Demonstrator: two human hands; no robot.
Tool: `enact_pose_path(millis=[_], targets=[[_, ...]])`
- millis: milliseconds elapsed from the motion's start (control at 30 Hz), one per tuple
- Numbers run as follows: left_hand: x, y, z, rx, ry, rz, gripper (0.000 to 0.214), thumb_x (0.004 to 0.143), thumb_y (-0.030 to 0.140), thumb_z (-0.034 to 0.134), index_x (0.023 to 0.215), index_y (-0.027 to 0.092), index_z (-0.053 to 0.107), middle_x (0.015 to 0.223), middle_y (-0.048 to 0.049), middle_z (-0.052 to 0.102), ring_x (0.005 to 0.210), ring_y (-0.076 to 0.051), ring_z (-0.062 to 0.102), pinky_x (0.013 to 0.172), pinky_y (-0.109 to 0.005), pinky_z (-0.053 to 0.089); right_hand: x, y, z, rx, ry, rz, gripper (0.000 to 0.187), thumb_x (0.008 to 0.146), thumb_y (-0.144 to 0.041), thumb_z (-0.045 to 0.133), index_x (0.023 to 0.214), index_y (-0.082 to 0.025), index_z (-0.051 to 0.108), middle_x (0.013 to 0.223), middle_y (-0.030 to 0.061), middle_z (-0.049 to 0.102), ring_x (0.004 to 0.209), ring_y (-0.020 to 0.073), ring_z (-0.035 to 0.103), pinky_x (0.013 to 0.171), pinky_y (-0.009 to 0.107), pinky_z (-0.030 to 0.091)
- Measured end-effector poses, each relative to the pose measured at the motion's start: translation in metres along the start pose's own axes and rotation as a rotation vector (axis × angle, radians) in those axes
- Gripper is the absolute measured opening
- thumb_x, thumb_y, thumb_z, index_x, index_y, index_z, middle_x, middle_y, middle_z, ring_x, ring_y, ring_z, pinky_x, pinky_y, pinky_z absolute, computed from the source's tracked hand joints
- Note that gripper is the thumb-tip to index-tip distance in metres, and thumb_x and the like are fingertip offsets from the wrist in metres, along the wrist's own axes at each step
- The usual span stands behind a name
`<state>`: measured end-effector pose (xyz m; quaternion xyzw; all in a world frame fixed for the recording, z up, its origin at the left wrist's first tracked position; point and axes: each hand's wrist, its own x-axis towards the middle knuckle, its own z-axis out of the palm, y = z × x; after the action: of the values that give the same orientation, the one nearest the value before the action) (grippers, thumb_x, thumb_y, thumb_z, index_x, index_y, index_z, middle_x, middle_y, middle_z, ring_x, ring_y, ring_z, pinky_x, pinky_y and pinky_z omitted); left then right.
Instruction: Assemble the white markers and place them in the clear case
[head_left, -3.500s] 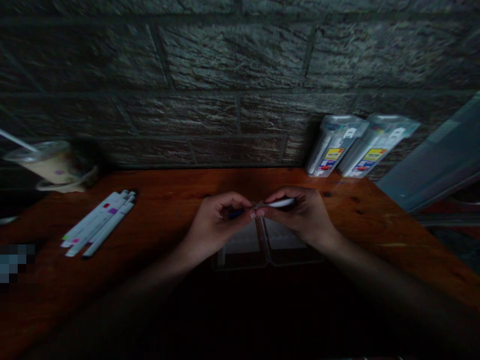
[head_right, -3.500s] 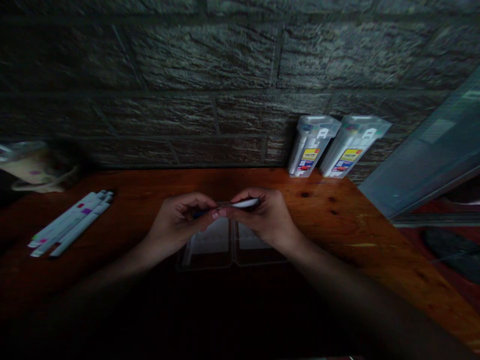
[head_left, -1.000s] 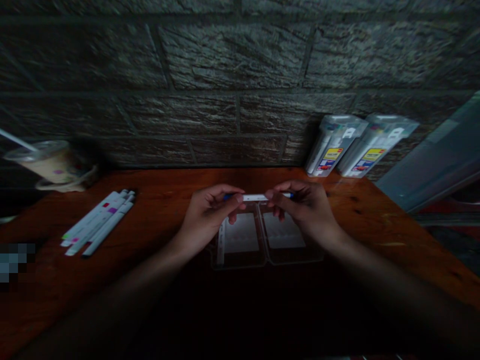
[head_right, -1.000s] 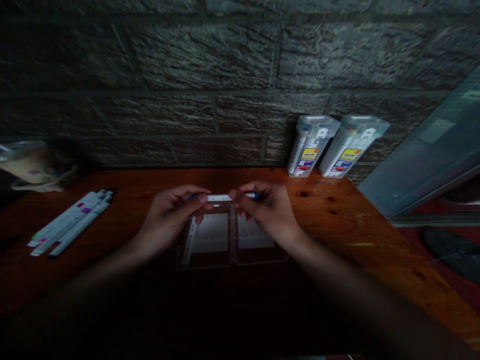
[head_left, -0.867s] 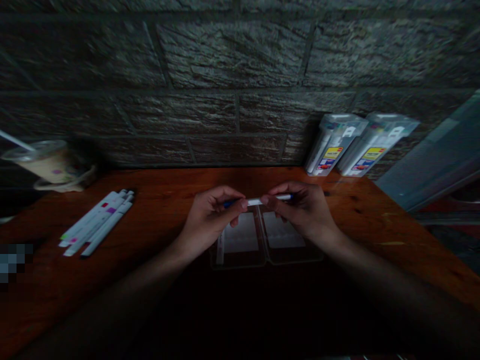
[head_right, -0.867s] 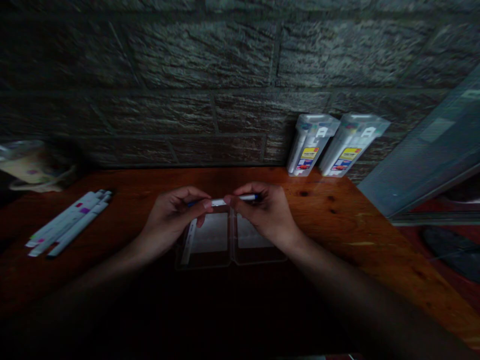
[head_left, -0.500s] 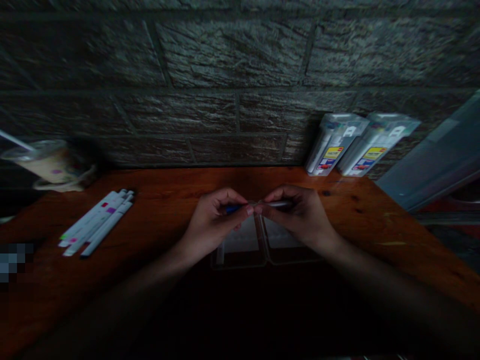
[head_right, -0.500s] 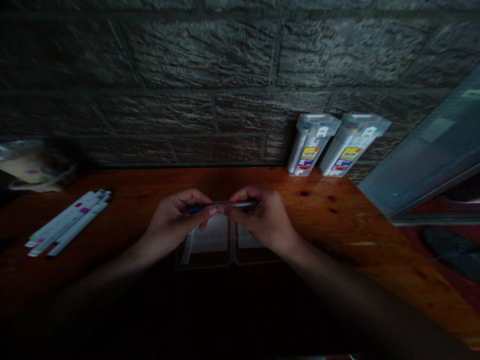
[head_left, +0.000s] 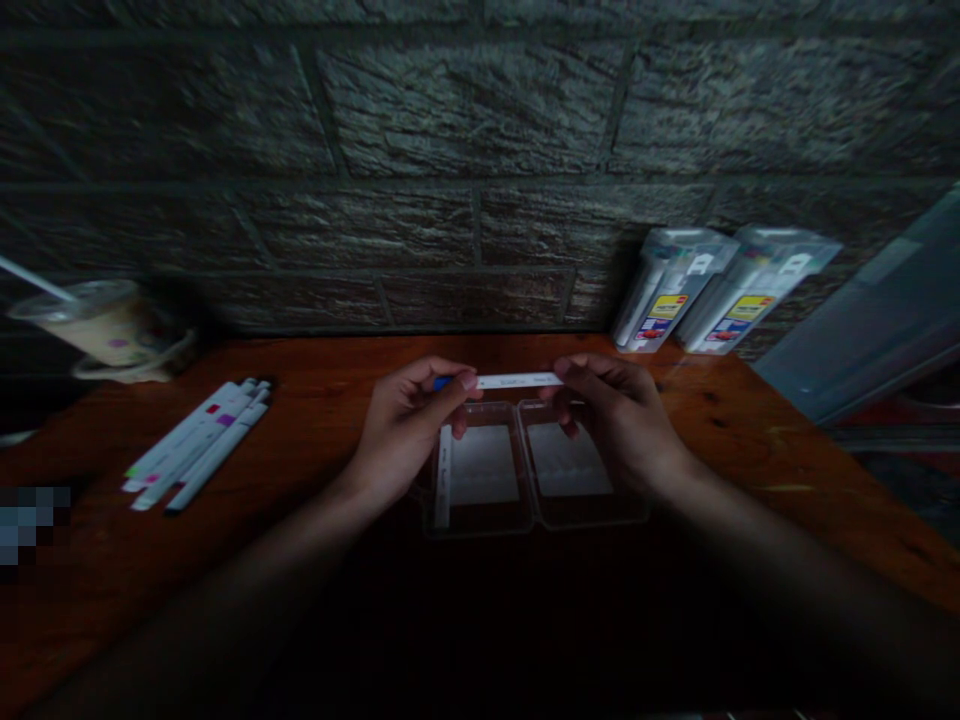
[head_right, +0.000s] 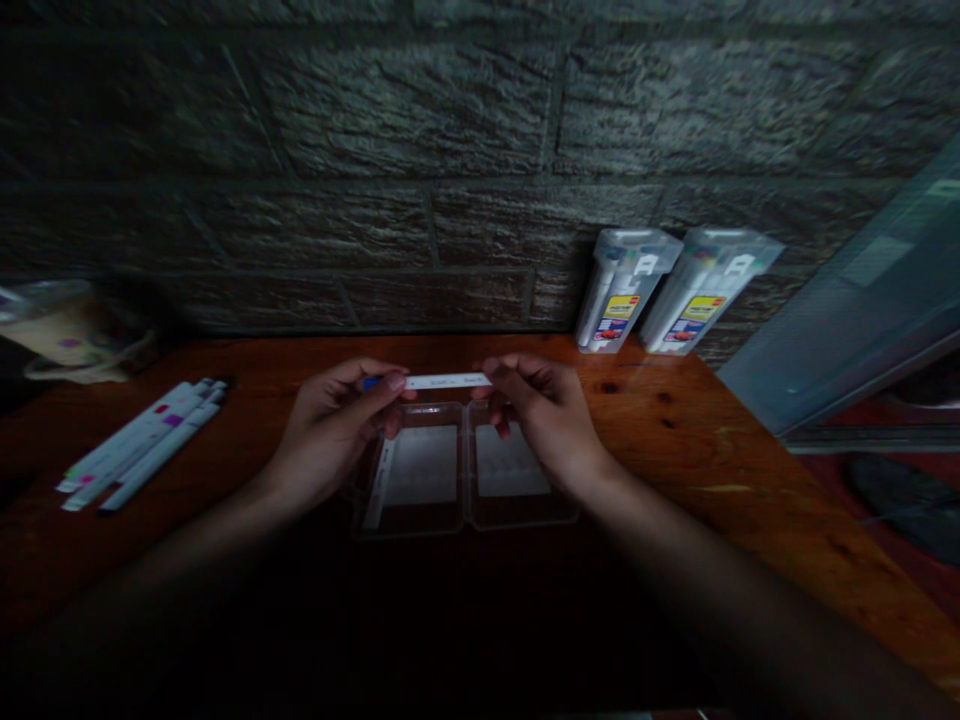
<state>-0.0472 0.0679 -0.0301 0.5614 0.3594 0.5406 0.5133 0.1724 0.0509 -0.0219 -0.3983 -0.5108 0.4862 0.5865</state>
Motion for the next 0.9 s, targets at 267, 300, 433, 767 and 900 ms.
enact_pose_path(millis=[267,300,433,767,900], targets=[[0.0,0.009,0.004,-0.214,0.007,-0.086,0.023,0.088,0.032,0.078,0.102,0.014,0.08,0.088,-0.009,0.079,0.054,-0.01,0.061,0.049,-0.023,0.048,0.002,-0.003,0.001,0.086,0.055,0.052,0.027,0.08,-0.044,0.085,0.077,-0.019,0.076,0.072,0.0037,0.074,0.051,0.0104,0.055,0.043,0.023,0.043],[0.0,0.01,0.004,-0.235,-0.001,-0.091,0.024,0.088,0.032,0.077,0.103,0.014,0.08,0.087,-0.0095,0.079,0.054,-0.01,0.061,0.049,-0.023,0.048,0.003,-0.003,0.001,0.095,0.063,0.062,0.027,0.079,-0.044,0.086,0.077,-0.019,0.076,0.072,0.0036,0.074,0.051,0.0101,0.055,0.043,0.023,0.043],[-0.001,0.012,0.004,-0.297,-0.046,-0.083,0.026,0.088,0.031,0.076,0.106,0.012,0.08,0.088,-0.011,0.08,0.055,-0.012,0.063,0.048,-0.023,0.048,0.005,-0.002,-0.002,0.12,0.095,0.084,0.03,0.077,-0.045,0.088,0.076,-0.019,0.075,0.074,0.0041,0.075,0.05,0.0092,0.055,0.041,0.021,0.042],[-0.004,0.015,0.005,-0.35,-0.169,-0.042,0.029,0.089,0.028,0.076,0.117,0.017,0.079,0.1,-0.0113,0.079,0.057,-0.011,0.062,0.05,-0.024,0.051,0.007,-0.002,-0.005,0.067,0.107,0.135,0.028,0.083,-0.043,0.082,0.075,-0.019,0.07,0.073,0.004,0.073,0.049,0.0095,0.054,0.041,0.023,0.041],[-0.004,0.016,0.006,-0.319,-0.169,-0.033,0.029,0.089,0.029,0.078,0.116,0.019,0.079,0.101,-0.0104,0.08,0.055,-0.009,0.061,0.05,-0.023,0.051,0.007,-0.002,-0.005,0.039,0.098,0.129,0.028,0.084,-0.044,0.08,0.074,-0.02,0.069,0.072,0.0038,0.073,0.049,0.01,0.054,0.041,0.024,0.041]])
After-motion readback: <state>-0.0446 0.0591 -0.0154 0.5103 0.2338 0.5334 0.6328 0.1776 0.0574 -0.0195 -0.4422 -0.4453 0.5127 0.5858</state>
